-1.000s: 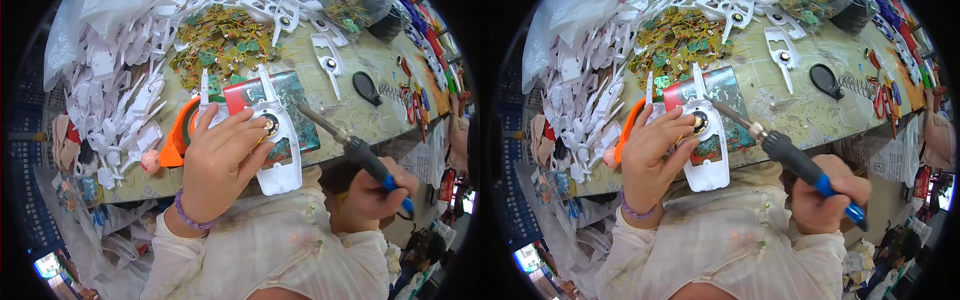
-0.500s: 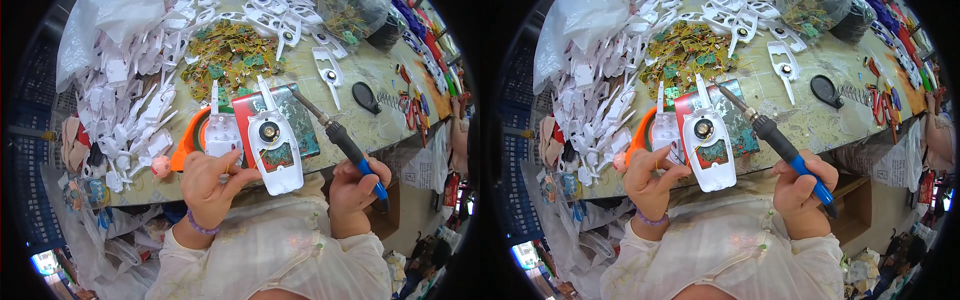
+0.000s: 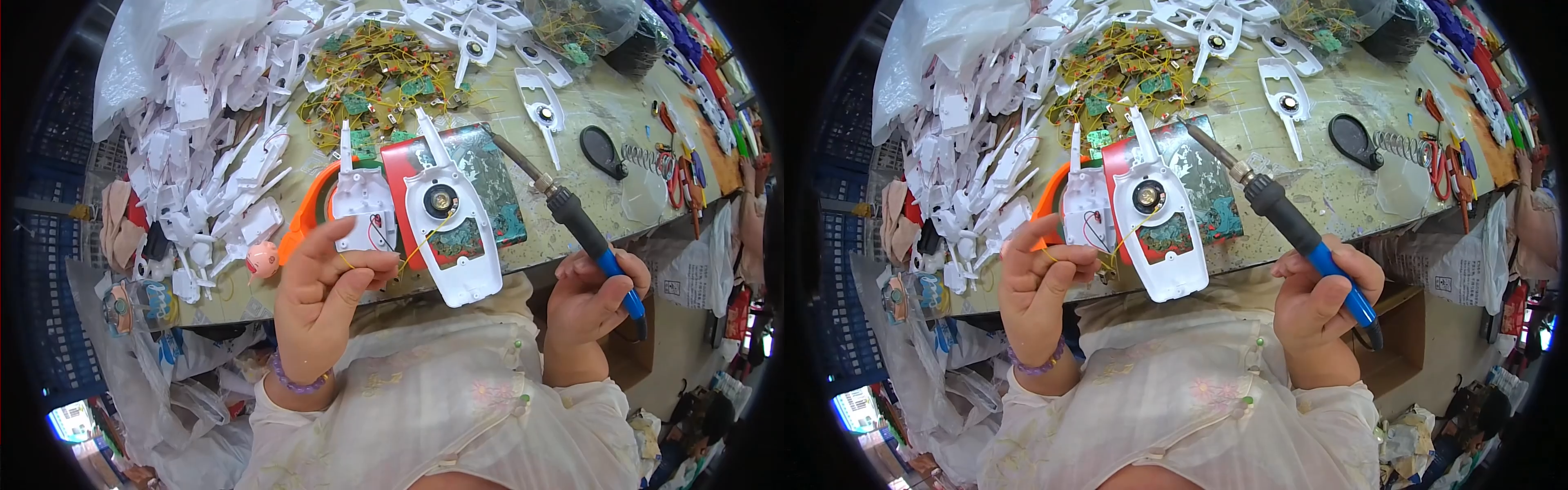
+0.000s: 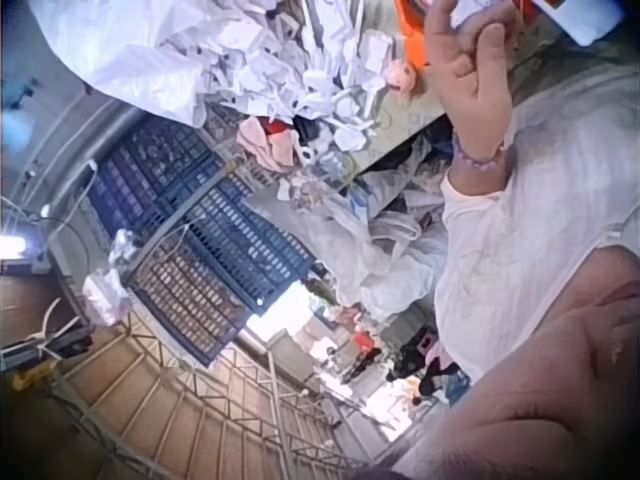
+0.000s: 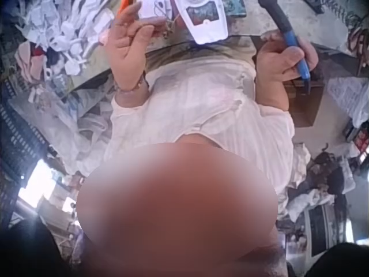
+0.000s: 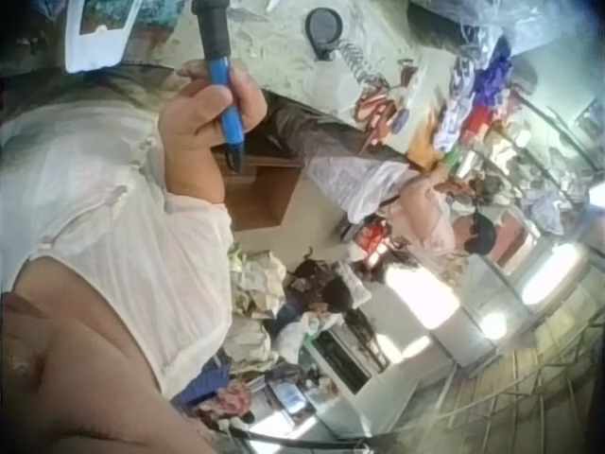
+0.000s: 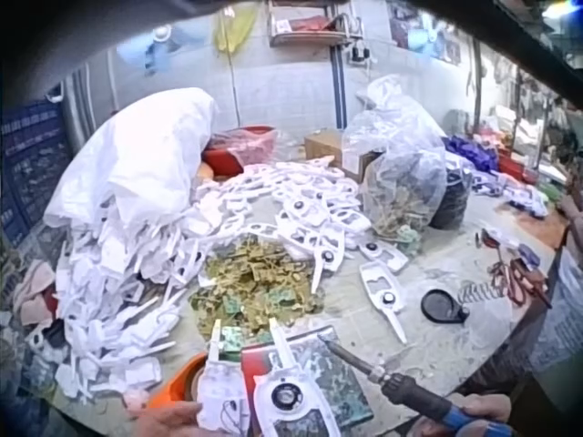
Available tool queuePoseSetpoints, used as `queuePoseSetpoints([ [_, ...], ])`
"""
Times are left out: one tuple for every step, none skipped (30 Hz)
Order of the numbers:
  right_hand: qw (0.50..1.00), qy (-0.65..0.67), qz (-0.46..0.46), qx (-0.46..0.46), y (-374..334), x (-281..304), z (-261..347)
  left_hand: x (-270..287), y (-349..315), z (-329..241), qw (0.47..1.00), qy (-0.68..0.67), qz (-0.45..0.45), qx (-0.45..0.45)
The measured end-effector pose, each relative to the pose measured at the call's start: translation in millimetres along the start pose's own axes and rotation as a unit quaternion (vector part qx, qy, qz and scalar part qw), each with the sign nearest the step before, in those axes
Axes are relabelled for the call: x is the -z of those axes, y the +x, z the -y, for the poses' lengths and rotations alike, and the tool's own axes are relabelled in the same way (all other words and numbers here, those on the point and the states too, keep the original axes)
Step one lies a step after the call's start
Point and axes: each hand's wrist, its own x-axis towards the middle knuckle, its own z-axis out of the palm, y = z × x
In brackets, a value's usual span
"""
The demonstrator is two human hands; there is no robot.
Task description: Soldering circuit boards and electrical components into plastic toy parts at a factory workbench.
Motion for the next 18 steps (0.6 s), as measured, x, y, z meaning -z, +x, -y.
queuePoseSetpoints([
  [1.000,-0.001,0.000,-0.001,-1.2,0.9,0.2,0.3,0.4,2.2,1.000,0.000,0.000,0.001],
  [1.000,0.005,0.002,0.001,-1.3,1.5,-0.4,0.6,2.0,5.4,1.000,-0.026,0.004,-0.011],
  [1.000,0.010,0.003,0.003,-1.3,2.2,-0.8,0.6,3.2,7.8,0.998,-0.052,0.008,-0.023],
  [1.000,0.011,0.003,0.004,-1.2,2.6,-0.8,-0.8,4.1,8.8,0.998,-0.051,0.008,-0.024],
  [1.000,0.014,0.008,0.007,-1.3,2.8,-0.8,-3.1,5.0,9.9,0.999,0.009,-0.005,-0.035],
  [1.000,0.018,0.014,0.010,-1.3,3.3,-0.9,-4.6,6.1,10.9,0.996,0.068,-0.018,-0.045],
  [1.000,0.015,0.012,0.015,-1.2,4.0,-1.5,-4.2,8.9,12.5,0.996,0.069,-0.018,-0.046],
  [1.000,0.015,0.011,0.015,-1.2,4.4,-1.0,-2.8,12.6,15.0,0.981,0.161,-0.007,-0.108],
  [1.000,0.018,0.012,0.011,-0.9,4.4,0.0,-2.5,15.0,16.3,0.953,0.250,0.004,-0.169],
  [1.000,0.020,0.013,0.007,-0.6,4.8,0.6,-8.6,15.8,15.3,0.953,0.251,0.005,-0.168],
  [1.000,0.020,0.012,0.007,-0.5,6.0,0.3,-19.6,16.6,13.8,0.975,0.181,-0.045,-0.123],
  [1.000,0.024,0.020,0.004,-0.4,7.2,-0.1,-26.0,17.5,13.1,0.987,0.109,-0.094,-0.076],
  [0.999,0.028,0.028,0.000,-0.4,8.2,-0.6,-24.2,19.1,12.7,0.987,0.110,-0.094,-0.076],
  [0.999,0.028,0.026,0.000,0.2,9.5,-0.8,-20.0,22.3,11.0,0.982,0.163,-0.047,-0.086],
  [0.999,0.027,0.029,-0.001,0.6,10.8,-0.9,-16.5,25.3,9.6,0.972,0.214,0.000,-0.095],
  [0.999,0.026,0.032,-0.002,1.0,12.0,-1.0,-14.8,27.9,9.4,0.972,0.216,0.001,-0.095],
  [0.999,0.026,0.031,-0.002,1.3,13.1,-1.3,-12.7,30.3,10.2,0.971,0.206,0.040,-0.112],
  [0.999,0.025,0.032,-0.004,1.5,14.1,-1.4,-11.0,31.8,10.3,0.969,0.196,0.078,-0.129],
])
